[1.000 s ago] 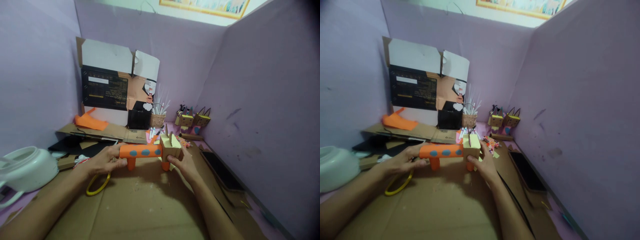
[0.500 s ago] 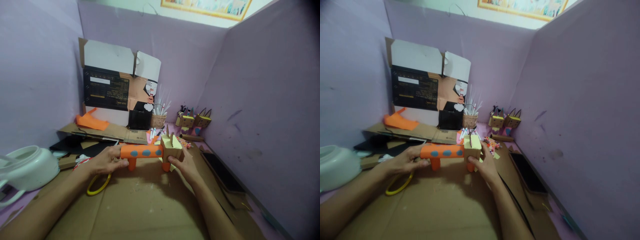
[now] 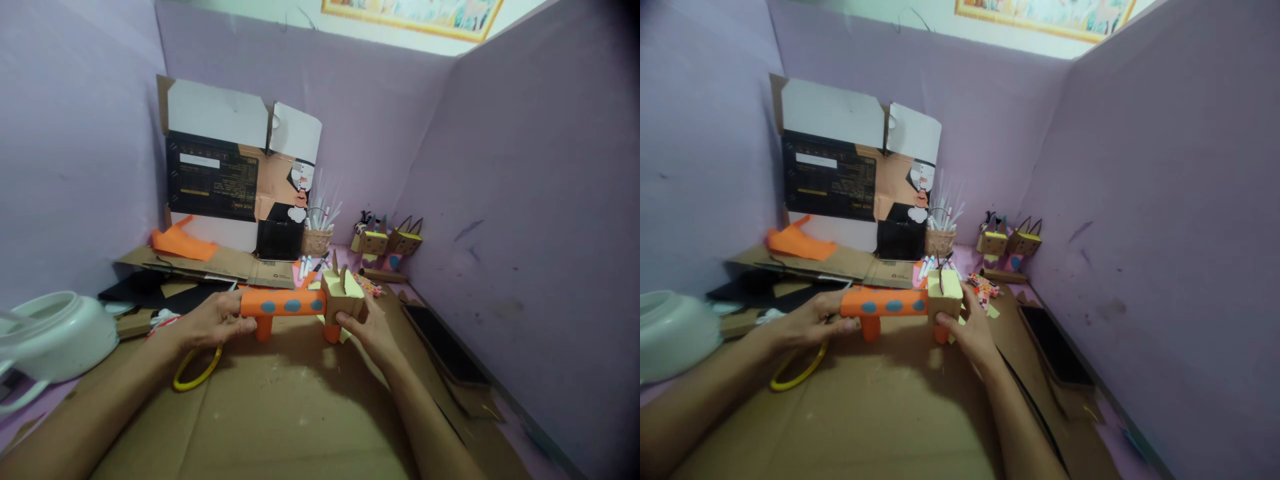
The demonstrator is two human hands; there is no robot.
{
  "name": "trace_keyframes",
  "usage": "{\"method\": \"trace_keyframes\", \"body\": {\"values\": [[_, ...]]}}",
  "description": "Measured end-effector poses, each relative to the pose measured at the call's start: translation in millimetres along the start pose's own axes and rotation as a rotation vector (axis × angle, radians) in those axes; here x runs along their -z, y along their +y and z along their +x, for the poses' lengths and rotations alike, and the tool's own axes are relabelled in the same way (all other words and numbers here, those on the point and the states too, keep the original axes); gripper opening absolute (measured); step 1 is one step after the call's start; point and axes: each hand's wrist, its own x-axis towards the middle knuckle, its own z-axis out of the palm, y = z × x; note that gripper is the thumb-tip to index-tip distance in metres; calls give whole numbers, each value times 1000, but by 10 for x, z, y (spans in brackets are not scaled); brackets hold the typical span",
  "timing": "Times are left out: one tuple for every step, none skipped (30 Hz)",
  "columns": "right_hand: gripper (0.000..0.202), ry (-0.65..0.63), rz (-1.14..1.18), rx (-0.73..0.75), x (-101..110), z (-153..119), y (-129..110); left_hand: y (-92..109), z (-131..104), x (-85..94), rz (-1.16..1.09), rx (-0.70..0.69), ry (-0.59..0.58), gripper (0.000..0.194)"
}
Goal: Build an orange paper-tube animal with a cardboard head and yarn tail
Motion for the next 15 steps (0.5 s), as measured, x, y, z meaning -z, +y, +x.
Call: {"method": "trace_keyframes", "body": {"values": [[66, -2, 0, -3, 1, -1, 2, 10, 3, 8, 3, -1, -8, 26], [66, -2, -1, -8, 2, -2, 5, 21, 5, 16, 4, -3, -20, 26], [66, 0, -3, -13, 2, -3, 8, 30, 8, 23, 4, -6, -27, 26], [66, 3, -4, -18, 2, -4, 10, 38, 10, 29, 3, -7, -32, 26], [66, 7, -1, -22, 2, -5, 12, 43, 11, 34, 3, -7, -34, 26], [67, 9, 3, -26, 1, -6, 14, 45, 12, 36, 5, -5, -35, 26], [68, 12, 6, -29, 0, -6, 15, 45, 12, 37, 8, -5, -34, 26], [68, 12, 8, -29, -2, -6, 16, 43, 11, 36, 9, -6, -32, 26], [68, 11, 12, -27, -4, -6, 16, 40, 11, 33, 10, -5, -30, 26], [68, 8, 17, -26, -5, -6, 15, 37, 11, 30, 10, -5, -30, 26], [68, 6, 20, -27, -7, -5, 14, 35, 10, 27, 9, -3, -27, 26], [67, 4, 21, -29, -9, -5, 12, 35, 10, 25, 6, -1, -25, 26], [67, 2, 20, -30, -10, -4, 11, 35, 11, 23, 3, 0, -24, 25], [67, 1, 16, -31, -10, -4, 9, 37, 12, 23, 0, -3, -23, 25], [67, 1, 9, -29, -10, -3, 8, 38, 13, 24, -1, -7, -24, 25]]}}
